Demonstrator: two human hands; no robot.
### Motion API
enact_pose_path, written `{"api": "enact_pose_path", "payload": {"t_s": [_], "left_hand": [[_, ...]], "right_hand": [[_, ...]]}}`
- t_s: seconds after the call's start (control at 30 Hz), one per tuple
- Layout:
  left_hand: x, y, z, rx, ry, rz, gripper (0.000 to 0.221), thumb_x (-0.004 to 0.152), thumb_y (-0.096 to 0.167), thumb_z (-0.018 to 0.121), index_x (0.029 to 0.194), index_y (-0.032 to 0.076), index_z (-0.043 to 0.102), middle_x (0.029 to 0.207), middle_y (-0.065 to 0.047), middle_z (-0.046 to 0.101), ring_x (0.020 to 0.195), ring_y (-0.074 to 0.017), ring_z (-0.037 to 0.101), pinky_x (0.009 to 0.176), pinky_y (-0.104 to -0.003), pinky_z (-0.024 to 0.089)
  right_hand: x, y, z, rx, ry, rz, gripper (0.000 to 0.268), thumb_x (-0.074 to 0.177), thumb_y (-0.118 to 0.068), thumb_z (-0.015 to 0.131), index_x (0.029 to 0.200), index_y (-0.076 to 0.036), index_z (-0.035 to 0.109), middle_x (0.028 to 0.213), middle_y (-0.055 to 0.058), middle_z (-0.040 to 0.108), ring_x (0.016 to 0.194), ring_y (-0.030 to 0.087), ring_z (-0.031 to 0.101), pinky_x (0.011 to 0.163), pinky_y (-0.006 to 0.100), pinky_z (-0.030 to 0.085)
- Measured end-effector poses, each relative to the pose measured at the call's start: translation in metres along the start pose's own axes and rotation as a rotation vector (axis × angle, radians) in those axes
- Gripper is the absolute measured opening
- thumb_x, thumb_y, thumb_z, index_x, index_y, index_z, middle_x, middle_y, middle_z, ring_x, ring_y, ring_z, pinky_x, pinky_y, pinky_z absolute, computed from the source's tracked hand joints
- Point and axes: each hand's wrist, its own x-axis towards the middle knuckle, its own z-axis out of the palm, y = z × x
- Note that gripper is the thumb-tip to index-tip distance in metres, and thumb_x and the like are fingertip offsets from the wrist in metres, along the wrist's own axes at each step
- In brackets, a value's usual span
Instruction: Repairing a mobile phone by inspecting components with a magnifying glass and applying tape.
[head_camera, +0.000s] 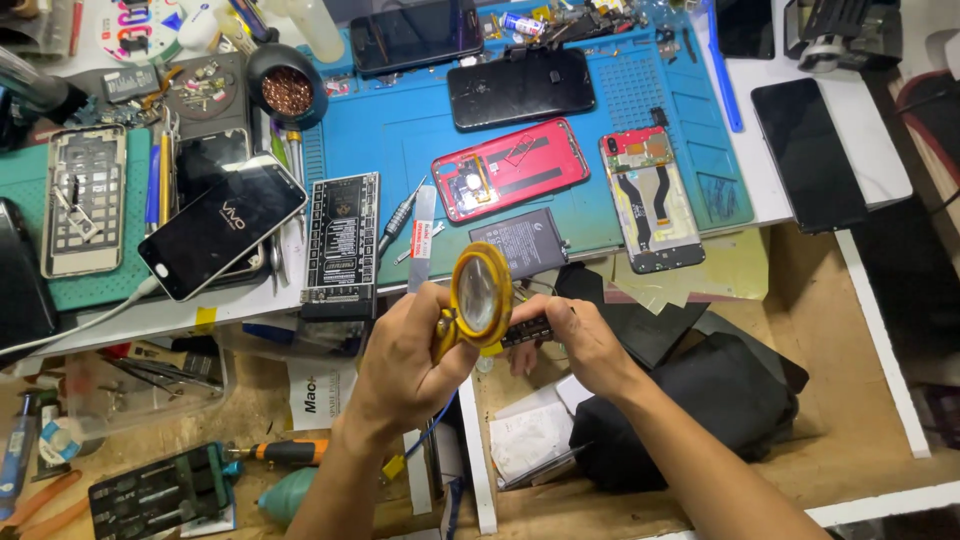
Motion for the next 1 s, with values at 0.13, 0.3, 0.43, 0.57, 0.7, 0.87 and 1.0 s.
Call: {"api": "enact_pose_path", "payload": {"t_s": [0.13,0.3,0.43,0.57,0.7,0.87,1.0], "left_hand": [[0.002,0.002,0.006,0.062,-0.112,-0.063,0.031,0.088,0.034,0.069,0.089,0.006,0.055,0.058,-0.02,0.049,0.056,-0.0446,0.059,0.052,-0.048,0.049],[-0.001,0.004,0.011,0.088,-0.126,-0.092,0.032,0.079,0.02,0.079,0.084,0.007,0.05,0.056,-0.021,0.052,0.054,-0.0465,0.062,0.047,-0.045,0.047],[-0.004,-0.005,0.013,0.002,-0.078,-0.132,0.028,0.074,0.014,0.081,0.082,0.011,0.054,0.05,-0.013,0.055,0.046,-0.0341,0.063,0.045,-0.034,0.048],[-0.012,-0.022,0.016,-0.035,-0.045,-0.16,0.028,0.07,0.011,0.084,0.085,0.012,0.06,0.05,-0.012,0.058,0.046,-0.0301,0.064,0.045,-0.032,0.048],[-0.009,-0.017,0.013,-0.059,-0.007,-0.151,0.025,0.072,0.009,0.083,0.086,0.01,0.061,0.051,-0.013,0.059,0.046,-0.0287,0.062,0.045,-0.033,0.048],[-0.007,-0.014,0.011,-0.061,0.025,-0.106,0.025,0.072,0.007,0.083,0.084,0.009,0.061,0.053,-0.013,0.061,0.045,-0.0296,0.062,0.045,-0.034,0.049],[-0.005,-0.01,0.008,-0.054,0.028,-0.079,0.026,0.073,0.006,0.083,0.085,0.008,0.06,0.056,-0.016,0.063,0.048,-0.0333,0.064,0.046,-0.036,0.05]], "right_hand": [[0.001,0.003,-0.001,-0.008,0.009,0.038,0.067,0.109,-0.048,0.029,0.097,0.0,0.074,0.062,0.016,0.074,0.058,0.021,0.072,0.064,0.032,0.057],[0.002,-0.009,0.002,0.021,0.054,0.078,0.066,0.109,-0.049,0.029,0.094,-0.001,0.073,0.063,0.014,0.074,0.062,0.02,0.072,0.067,0.034,0.059],[0.0,-0.006,-0.01,-0.016,0.091,0.129,0.072,0.106,-0.056,0.025,0.111,-0.001,0.071,0.077,0.019,0.074,0.071,0.022,0.072,0.07,0.035,0.061],[0.002,-0.031,-0.022,-0.196,0.371,0.158,0.074,0.107,-0.055,0.021,0.122,-0.002,0.07,0.088,0.018,0.072,0.077,0.026,0.068,0.07,0.034,0.057],[0.003,-0.045,-0.041,-0.332,0.593,-0.004,0.049,0.11,-0.036,0.036,0.113,0.0,0.068,0.076,0.015,0.068,0.065,0.023,0.066,0.06,0.031,0.054],[0.0,-0.055,-0.065,-0.726,0.87,-0.197,0.02,0.108,-0.012,0.051,0.121,-0.004,0.064,0.099,0.012,0.064,0.088,0.024,0.06,0.08,0.034,0.05],[-0.004,-0.039,-0.1,-1.195,0.798,-0.147,0.032,0.103,-0.019,0.068,0.133,-0.007,0.067,0.122,0.013,0.061,0.105,0.034,0.061,0.093,0.048,0.049]]}}
